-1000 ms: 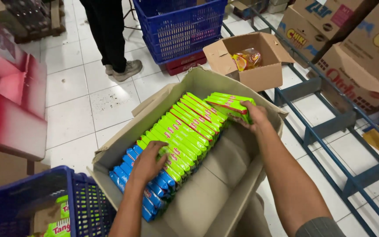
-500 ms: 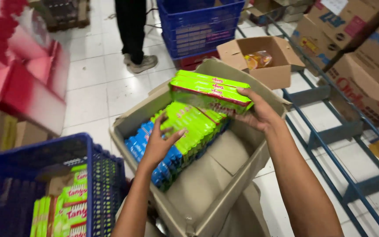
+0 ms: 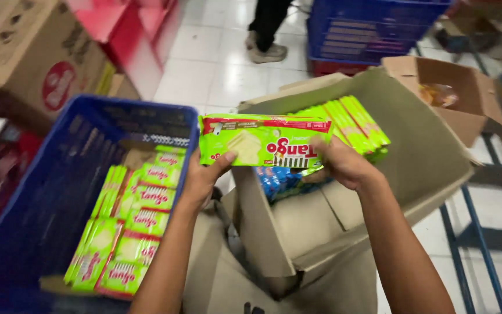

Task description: Organizing and transferring snack packs from a cardboard box into a plastic crate.

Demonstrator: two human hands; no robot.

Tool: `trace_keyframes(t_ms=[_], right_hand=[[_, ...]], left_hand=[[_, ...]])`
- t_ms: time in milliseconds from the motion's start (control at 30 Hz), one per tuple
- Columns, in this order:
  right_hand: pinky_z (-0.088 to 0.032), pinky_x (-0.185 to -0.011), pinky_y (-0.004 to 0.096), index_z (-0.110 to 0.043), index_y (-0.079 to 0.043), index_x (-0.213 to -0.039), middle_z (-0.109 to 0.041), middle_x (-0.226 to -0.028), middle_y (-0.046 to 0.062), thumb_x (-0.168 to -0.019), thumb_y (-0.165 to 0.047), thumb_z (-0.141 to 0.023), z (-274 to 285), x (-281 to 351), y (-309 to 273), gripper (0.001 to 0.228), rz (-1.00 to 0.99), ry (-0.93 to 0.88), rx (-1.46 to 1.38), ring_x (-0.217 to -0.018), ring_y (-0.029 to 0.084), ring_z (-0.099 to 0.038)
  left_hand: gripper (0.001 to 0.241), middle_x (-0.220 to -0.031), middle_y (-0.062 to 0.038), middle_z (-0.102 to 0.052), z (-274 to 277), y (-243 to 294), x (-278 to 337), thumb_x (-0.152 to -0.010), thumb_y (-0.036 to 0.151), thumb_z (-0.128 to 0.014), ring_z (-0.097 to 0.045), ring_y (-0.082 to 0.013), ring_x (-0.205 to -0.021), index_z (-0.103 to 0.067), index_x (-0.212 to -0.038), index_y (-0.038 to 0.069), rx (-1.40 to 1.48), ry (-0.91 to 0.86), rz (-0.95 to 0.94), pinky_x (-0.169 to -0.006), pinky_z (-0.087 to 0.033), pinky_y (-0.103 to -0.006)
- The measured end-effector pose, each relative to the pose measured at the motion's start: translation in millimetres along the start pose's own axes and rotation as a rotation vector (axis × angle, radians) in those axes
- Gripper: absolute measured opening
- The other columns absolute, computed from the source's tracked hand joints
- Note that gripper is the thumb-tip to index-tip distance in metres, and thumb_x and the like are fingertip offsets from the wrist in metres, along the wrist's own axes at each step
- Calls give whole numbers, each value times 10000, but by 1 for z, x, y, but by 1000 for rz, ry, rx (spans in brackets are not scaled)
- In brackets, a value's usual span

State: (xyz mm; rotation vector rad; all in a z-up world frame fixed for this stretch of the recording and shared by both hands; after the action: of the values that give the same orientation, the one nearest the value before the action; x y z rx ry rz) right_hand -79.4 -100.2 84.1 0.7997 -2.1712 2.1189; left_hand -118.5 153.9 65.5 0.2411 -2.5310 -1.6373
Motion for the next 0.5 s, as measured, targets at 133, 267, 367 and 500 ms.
trace_keyframes(t_ms=[133, 267, 367, 500], right_hand=[[-593, -711, 560, -510, -59, -1251, -670, -1107, 122, -739, -188, -780, -59, 4, -8, 593, -36, 89, 86, -935, 294, -660], [-600, -716, 534, -541, -53, -1243, -662, -1098, 98, -715, -237, -807, -74, -12, 6, 619, -97, 68, 94, -936, 260, -637], [-583, -728, 488, -558, -69, -1248, -642, -1091, 67, -715, -300, -797, -75, -32, 11, 628, -95, 14, 187, -955, 227, -606], [-491, -834, 483, -579, -49, -1258, -609, -1077, 106, -744, -368, -772, -39, -72, 31, 635, -85, 41, 329, -971, 243, -551]], left_hand=[[350, -832, -102, -699, 36, -2, 6, -739, 153, -837, -706, -218, -768, -639, -1006, 46, 185, 144, 62, -795, -599, -430], [384, -937, -121, -711, 71, -3, 5, -776, 238, -812, -707, -226, -860, -642, -1073, 64, 222, 199, 78, -839, -586, -467], [445, -1009, -150, -698, 86, -8, 1, -796, 308, -781, -694, -265, -925, -631, -1129, 55, 280, 200, 154, -884, -553, -530], [508, -1049, -170, -660, 100, -10, -5, -799, 369, -761, -666, -339, -982, -608, -1157, 43, 343, 211, 205, -861, -548, -574]])
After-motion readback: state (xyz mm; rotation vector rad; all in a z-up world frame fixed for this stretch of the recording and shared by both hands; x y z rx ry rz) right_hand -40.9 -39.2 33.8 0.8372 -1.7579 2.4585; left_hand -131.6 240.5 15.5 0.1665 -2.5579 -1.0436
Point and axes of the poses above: each hand's wrist, its own x-axis away from the middle knuckle, its own z-axis out of the back of the hand, y = z × x, the point moved 6 cm from there along -x, towards the middle knuckle
